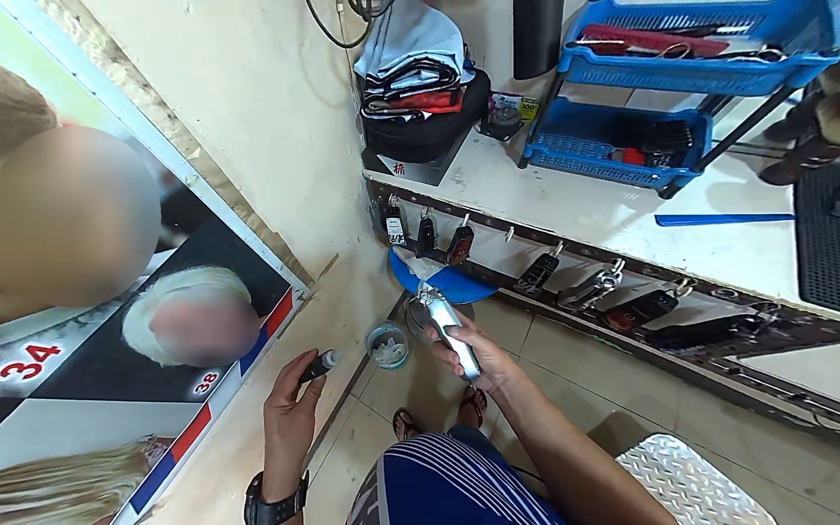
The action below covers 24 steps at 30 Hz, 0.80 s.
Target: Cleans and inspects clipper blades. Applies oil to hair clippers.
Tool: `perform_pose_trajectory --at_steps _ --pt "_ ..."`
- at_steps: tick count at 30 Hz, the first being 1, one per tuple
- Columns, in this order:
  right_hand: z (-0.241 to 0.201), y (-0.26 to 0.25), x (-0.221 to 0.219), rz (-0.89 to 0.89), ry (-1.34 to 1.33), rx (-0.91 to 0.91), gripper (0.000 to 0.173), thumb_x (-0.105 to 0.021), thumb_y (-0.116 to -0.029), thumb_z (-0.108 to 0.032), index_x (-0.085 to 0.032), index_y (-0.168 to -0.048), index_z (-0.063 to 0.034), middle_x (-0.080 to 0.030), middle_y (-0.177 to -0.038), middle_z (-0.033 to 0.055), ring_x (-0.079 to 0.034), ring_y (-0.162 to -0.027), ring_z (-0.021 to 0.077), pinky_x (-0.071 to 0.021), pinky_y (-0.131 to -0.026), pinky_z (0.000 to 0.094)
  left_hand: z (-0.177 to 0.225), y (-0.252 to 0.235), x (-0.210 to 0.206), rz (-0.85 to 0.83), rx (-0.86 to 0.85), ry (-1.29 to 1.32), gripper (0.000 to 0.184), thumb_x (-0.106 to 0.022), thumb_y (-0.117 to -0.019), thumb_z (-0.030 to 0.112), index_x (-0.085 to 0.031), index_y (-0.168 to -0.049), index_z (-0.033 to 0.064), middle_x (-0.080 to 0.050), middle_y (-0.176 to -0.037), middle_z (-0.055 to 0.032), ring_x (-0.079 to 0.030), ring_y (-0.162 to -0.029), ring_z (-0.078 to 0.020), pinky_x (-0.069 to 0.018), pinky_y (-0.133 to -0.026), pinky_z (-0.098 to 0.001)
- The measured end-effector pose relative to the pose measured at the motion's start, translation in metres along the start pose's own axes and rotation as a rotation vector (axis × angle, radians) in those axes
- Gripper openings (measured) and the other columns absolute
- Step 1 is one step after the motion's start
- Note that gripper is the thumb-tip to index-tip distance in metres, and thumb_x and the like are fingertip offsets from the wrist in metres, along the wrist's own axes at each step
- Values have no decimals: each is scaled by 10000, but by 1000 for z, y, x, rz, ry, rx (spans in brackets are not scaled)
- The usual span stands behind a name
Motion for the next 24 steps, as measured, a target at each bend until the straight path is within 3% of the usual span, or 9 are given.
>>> perform_pose_trajectory --at_steps 2,5,7,9,10,13,14,17,24 --pt "-2 0 1 -27 -46 -3 597 -761 -903 -406 -465 -1327 -107 -642 -958 62 -574 -545 72 -491 -452 182 2 2 2 3 6 35 360 -690 -943 74 -677 -1294 -1 -655 -1335 -120 -657 -1182 -212 -564 -1006 -345" --pt "-6 -2 2 -51 -16 11 711 -741 -901 -480 -475 -1422 -77 -642 -937 61 -608 -593 90 -536 -514 202 2 3 4 3 12 75 368 -691 -939 69 -673 -1298 -8 -656 -1333 -126 -659 -1175 -219 -566 -1001 -350" --pt "-11 -3 1 -23 88 40 677 -749 -916 -372 -456 -1430 -42 -673 -1020 115 -671 -718 157 -591 -623 273 1 4 5 -1 18 88 366 -691 -943 69 -672 -1301 -6 -657 -1331 -126 -659 -1177 -225 -566 -1003 -354" --pt "-14 -3 -3 0 194 30 651 -768 -891 -289 -438 -1390 -32 -669 -1036 112 -666 -707 156 -587 -608 279 0 4 4 0 23 98 364 -696 -939 69 -677 -1295 -5 -662 -1324 -124 -660 -1175 -223 -567 -1001 -349" --pt "-13 -4 -4 6 223 14 660 -771 -889 -348 -451 -1374 -34 -664 -994 93 -648 -661 135 -570 -566 256 -1 3 4 0 22 103 365 -698 -936 71 -678 -1292 -7 -664 -1320 -126 -662 -1173 -224 -568 -998 -348" --pt "-9 -5 -5 21 247 -64 806 -670 -862 -697 -529 -1334 -60 -642 -873 52 -609 -579 111 -536 -493 228 -2 3 4 -6 35 116 370 -693 -937 72 -672 -1298 -9 -660 -1322 -128 -659 -1171 -219 -566 -998 -347" --pt "-8 -6 -6 44 256 -82 799 -619 -877 -725 -556 -1315 -59 -630 -836 47 -601 -561 110 -531 -477 226 -3 2 3 -4 40 119 373 -694 -936 70 -672 -1300 -8 -660 -1323 -127 -660 -1169 -220 -567 -996 -346" --pt "-7 -8 -6 86 262 -93 657 -551 -958 -627 -578 -1280 -54 -613 -792 40 -593 -544 104 -528 -470 220 -3 3 3 -3 40 126 374 -699 -932 71 -674 -1296 -10 -665 -1315 -126 -662 -1165 -222 -568 -994 -343" --pt "-4 -6 -1 122 216 -100 604 -611 -927 -543 -566 -1285 -58 -608 -762 33 -584 -525 98 -519 -462 216 -4 5 2 -9 45 144 382 -715 -926 85 -676 -1294 -9 -661 -1325 -124 -661 -1173 -217 -569 -994 -334"
Point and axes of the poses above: each hand's wrist, its own y-axis away from the middle knuckle, its own x-axis out of the back of the hand, z = x × y, the point moved 1 cm from there along -y, towards the middle knuckle
